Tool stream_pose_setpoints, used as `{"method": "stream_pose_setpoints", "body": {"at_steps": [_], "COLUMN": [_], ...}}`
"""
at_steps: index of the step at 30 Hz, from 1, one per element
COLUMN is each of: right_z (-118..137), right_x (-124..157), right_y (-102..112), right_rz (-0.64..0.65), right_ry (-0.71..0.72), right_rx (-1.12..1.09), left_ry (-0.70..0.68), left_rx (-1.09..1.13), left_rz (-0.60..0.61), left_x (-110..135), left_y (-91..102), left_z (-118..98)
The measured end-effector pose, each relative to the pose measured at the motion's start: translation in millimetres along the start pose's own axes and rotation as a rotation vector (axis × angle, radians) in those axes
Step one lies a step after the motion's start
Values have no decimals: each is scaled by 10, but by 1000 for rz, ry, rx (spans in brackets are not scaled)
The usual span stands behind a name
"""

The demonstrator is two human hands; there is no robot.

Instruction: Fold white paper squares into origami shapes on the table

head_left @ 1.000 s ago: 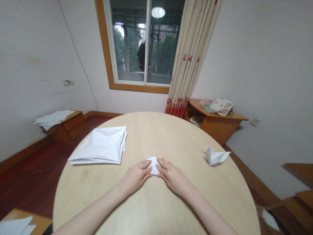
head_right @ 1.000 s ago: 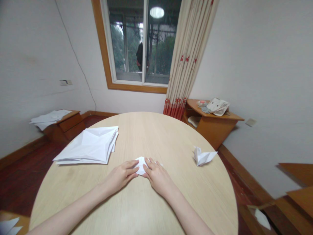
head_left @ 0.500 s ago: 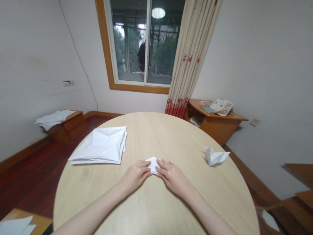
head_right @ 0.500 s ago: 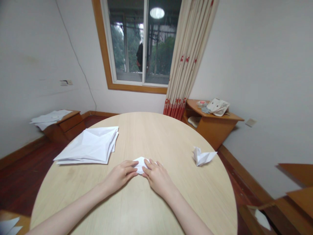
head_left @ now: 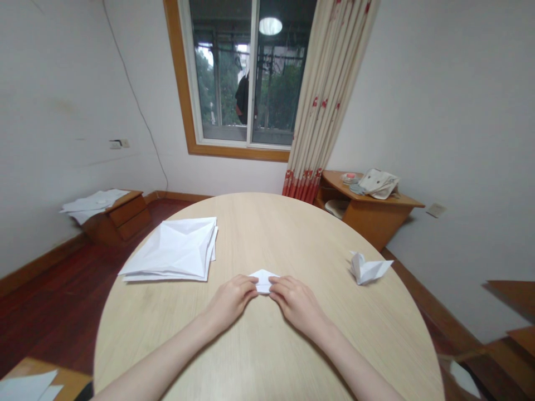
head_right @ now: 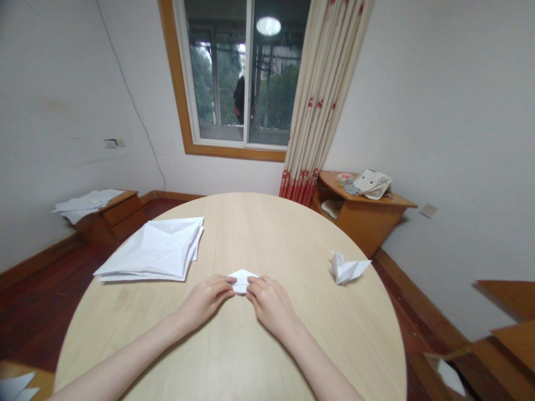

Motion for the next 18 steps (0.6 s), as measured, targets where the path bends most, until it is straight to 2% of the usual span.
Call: {"method": "stream_pose_setpoints", "body": {"at_steps": [6,18], "right_z": [-3,-65], "right_x": [-4,-15], "right_y": [15,-66], "right_rz": [-54,-112], "right_ry": [-88,-157], "right_rx": [-61,-119], "left_ry": [38,22], "left_rx": [-25,18], "left_rz": [-6,-57], "left_x": [1,3], "left_y": [39,16], "left_z": [-18,-35]}}
Point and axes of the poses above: each hand's wrist, its own x-axis away from the middle knuckle, its own y-axis out of the back of the hand, z = x × y, the point moved 6 cm from there along -x, towards the middle knuckle, and after that the axes turned 1 degree about -x, right-handed, at the moved point
